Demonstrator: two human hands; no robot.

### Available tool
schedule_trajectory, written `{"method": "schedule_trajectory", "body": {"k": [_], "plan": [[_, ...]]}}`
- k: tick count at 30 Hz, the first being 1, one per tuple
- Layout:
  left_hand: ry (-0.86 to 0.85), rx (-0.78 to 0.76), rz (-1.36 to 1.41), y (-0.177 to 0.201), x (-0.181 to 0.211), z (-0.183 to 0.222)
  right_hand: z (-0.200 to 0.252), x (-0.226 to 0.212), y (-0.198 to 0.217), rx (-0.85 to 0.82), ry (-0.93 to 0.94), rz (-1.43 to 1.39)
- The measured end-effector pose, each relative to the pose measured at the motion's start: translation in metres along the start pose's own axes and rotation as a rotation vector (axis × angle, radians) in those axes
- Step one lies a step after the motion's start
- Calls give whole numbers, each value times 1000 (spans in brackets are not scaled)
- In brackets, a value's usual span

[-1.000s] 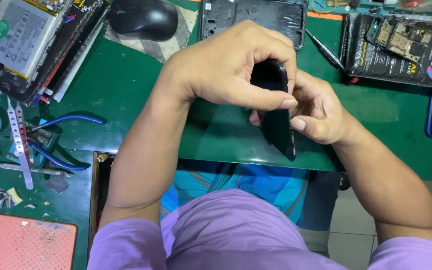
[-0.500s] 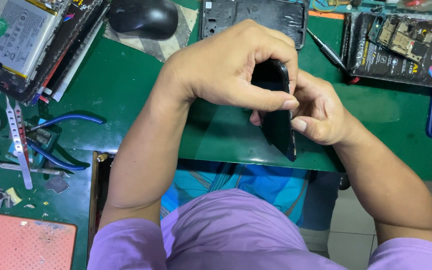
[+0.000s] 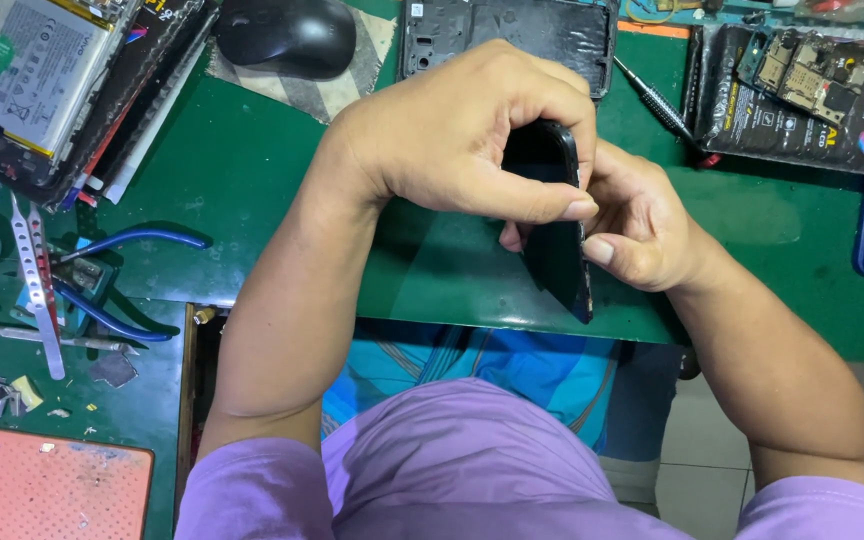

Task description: Reassembling internal components of a smartphone, including connecting ribbon cables and fitting the motherboard.

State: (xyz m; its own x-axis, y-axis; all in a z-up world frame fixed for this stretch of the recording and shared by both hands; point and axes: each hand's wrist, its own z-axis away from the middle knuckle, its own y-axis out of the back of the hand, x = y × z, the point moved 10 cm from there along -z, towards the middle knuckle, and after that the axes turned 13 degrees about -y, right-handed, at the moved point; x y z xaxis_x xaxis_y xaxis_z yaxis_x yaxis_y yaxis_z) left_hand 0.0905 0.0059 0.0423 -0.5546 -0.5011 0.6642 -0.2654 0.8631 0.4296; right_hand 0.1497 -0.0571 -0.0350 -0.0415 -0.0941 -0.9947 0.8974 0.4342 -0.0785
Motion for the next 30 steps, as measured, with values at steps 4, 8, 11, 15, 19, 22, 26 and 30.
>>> {"method": "schedule_trajectory", "body": {"k": [4,8,11,15,19,22,26,30], "plan": [[-1,-2,-3,0,1,0,0,-2,-1,-7,5,21],[-4,-2,0,0,1,0,1,0,0,-2,-1,21],[-11,-2,-2,0,2,-1,0,-1,-1,-2,11,38],[0,1,14,0,2,-1,1,-1,0,-6,17,41],[-5,1,14,0,1,0,2,0,0,-3,12,42],[-13,-2,10,0,2,0,3,7,3,15,-35,4],[-8,-1,12,0,2,0,2,1,1,5,-6,27],[-20,-7,1,0,2,0,2,2,1,0,-1,33]]}}
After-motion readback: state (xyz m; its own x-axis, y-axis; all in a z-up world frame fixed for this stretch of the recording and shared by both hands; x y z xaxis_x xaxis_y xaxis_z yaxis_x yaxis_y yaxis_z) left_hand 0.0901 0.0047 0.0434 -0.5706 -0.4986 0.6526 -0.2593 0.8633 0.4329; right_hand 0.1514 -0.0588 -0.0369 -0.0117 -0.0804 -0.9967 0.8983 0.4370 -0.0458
